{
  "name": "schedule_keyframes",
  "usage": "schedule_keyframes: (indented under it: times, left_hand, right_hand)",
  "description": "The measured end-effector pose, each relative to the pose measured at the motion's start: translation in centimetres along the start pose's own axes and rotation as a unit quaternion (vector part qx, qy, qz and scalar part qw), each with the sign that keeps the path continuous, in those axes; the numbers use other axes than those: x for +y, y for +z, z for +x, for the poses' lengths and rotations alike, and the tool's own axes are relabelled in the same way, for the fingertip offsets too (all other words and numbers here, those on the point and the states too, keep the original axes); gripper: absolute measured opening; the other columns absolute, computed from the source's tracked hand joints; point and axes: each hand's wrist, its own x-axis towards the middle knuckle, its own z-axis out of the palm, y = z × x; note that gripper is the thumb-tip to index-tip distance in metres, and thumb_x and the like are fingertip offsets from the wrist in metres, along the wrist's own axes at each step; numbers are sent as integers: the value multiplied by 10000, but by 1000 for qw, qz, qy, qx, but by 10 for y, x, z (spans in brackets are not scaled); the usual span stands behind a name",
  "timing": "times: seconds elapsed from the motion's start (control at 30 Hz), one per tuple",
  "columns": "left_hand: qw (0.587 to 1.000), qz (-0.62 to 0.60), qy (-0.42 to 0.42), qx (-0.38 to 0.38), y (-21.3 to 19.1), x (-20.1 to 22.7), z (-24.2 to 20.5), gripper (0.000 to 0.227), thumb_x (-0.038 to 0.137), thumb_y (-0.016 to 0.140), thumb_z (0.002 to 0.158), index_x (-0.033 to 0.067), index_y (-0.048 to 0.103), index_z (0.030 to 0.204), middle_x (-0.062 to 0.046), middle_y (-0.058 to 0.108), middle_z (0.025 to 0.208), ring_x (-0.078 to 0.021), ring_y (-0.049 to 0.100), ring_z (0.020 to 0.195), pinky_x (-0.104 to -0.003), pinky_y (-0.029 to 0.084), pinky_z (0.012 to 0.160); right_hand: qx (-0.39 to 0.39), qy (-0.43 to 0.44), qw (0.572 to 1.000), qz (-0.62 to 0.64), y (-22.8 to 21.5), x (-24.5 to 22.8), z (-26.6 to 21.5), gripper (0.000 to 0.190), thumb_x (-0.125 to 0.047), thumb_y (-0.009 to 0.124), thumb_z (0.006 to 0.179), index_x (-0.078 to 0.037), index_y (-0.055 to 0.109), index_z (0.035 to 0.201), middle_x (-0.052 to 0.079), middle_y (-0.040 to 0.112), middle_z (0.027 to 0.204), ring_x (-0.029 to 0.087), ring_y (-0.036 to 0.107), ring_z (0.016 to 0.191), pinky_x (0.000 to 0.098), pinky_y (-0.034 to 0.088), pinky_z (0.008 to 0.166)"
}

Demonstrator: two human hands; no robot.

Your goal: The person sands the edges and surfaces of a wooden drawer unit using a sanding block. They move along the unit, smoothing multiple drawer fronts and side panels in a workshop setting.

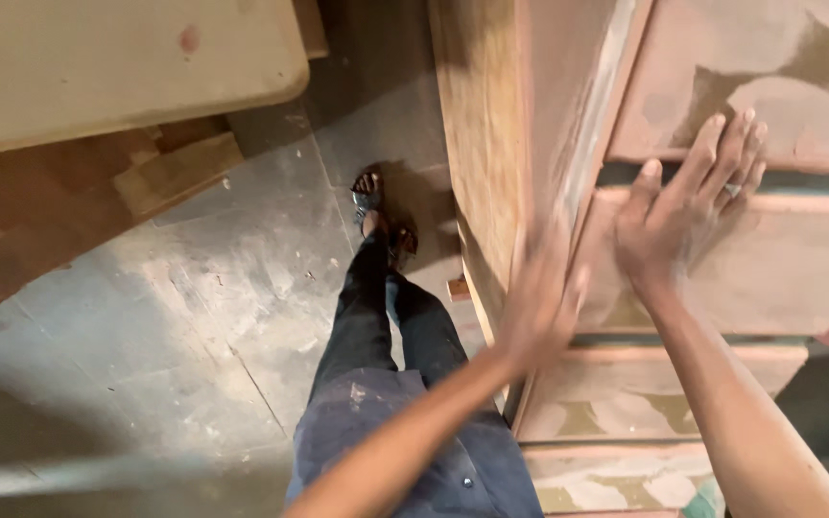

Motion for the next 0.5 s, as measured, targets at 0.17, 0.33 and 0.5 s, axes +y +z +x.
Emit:
schedule_keyframes:
  times: [0.17, 0.33, 0.5]
  left_hand:
    - [986, 134, 98, -12, -6, -4, 14, 562, 141, 520, 1059, -95, 342, 1537, -346, 405, 1575, -514, 372, 1515, -630, 221, 1302]
    - [982, 96, 157, 28, 8, -24, 52, 579, 132, 545, 1005, -170, 343, 1455, -421, 334, 1530, -584, 370, 1454, -631, 282, 1273]
    - [998, 25, 52, -3, -11, 4, -14, 583, 116, 543, 1065, -211, 328, 1497, -411, 379, 1561, -559, 400, 1495, -603, 324, 1275]
  right_hand:
    - [1, -9, 1000, 0, -1, -1, 4, 622, -303, 426, 1157, 95, 325, 1624, 279, 258, 1715, 449, 171, 1619, 577, 83, 1330]
    - [-2, 9, 1000, -12, 7, 5, -2, 602, -292, 430, 1170, 59, 314, 1646, 243, 248, 1745, 408, 179, 1653, 521, 100, 1332]
    - [-11, 0, 1000, -9, -6, -3, 1, 634, -287, 434, 1151, 105, 311, 1633, 285, 246, 1722, 443, 164, 1624, 569, 74, 1329]
